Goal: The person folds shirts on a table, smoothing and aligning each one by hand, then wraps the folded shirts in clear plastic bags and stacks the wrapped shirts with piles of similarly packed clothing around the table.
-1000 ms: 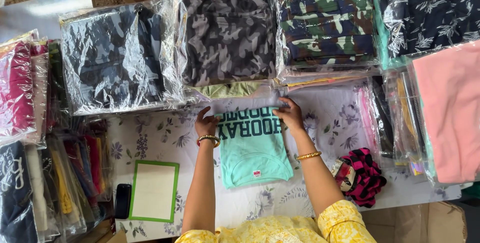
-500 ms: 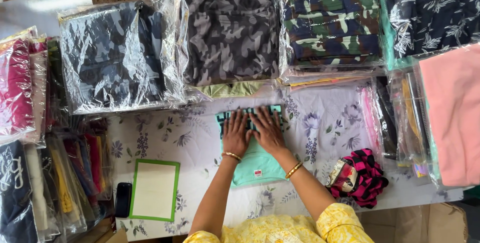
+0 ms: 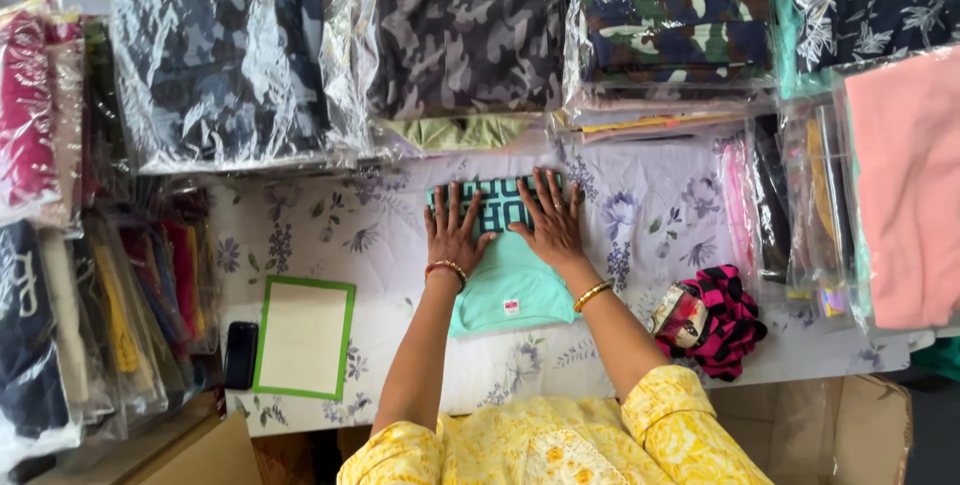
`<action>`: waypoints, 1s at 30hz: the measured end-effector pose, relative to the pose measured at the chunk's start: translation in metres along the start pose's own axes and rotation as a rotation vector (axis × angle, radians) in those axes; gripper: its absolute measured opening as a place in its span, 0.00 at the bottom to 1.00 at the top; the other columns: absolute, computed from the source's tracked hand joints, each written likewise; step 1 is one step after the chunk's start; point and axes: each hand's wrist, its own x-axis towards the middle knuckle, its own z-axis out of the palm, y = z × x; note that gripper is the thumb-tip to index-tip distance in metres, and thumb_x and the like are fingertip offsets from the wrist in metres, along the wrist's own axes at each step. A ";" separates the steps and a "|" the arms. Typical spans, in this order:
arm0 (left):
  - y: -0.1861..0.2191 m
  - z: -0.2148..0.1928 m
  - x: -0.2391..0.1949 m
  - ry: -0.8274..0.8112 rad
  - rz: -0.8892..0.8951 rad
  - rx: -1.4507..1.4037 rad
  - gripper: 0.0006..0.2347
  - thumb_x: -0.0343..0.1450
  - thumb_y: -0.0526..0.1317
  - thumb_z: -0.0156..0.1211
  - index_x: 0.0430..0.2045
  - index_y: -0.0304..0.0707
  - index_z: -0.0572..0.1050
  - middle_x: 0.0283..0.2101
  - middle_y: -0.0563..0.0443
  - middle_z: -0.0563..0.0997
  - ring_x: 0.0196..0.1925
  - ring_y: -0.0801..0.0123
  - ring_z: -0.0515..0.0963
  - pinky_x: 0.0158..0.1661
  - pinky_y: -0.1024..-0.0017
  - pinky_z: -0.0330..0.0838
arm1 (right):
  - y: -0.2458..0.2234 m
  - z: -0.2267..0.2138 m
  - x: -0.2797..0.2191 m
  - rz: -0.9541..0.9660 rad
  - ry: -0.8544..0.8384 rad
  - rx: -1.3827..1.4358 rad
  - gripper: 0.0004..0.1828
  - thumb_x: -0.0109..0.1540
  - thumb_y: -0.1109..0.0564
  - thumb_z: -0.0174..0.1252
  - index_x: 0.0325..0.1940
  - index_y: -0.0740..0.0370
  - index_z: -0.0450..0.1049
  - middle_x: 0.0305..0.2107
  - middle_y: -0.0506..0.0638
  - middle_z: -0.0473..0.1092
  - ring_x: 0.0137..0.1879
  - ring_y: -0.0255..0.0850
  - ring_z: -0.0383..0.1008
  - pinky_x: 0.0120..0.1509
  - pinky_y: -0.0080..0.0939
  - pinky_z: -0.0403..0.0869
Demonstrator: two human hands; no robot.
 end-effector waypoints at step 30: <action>-0.013 0.035 -0.183 0.264 -0.696 -0.956 0.13 0.66 0.36 0.67 0.44 0.44 0.79 0.24 0.52 0.79 0.27 0.67 0.80 0.33 0.65 0.74 | 0.019 0.001 -0.195 0.689 0.124 0.930 0.19 0.58 0.58 0.67 0.51 0.64 0.76 0.25 0.48 0.75 0.31 0.36 0.75 0.37 0.39 0.74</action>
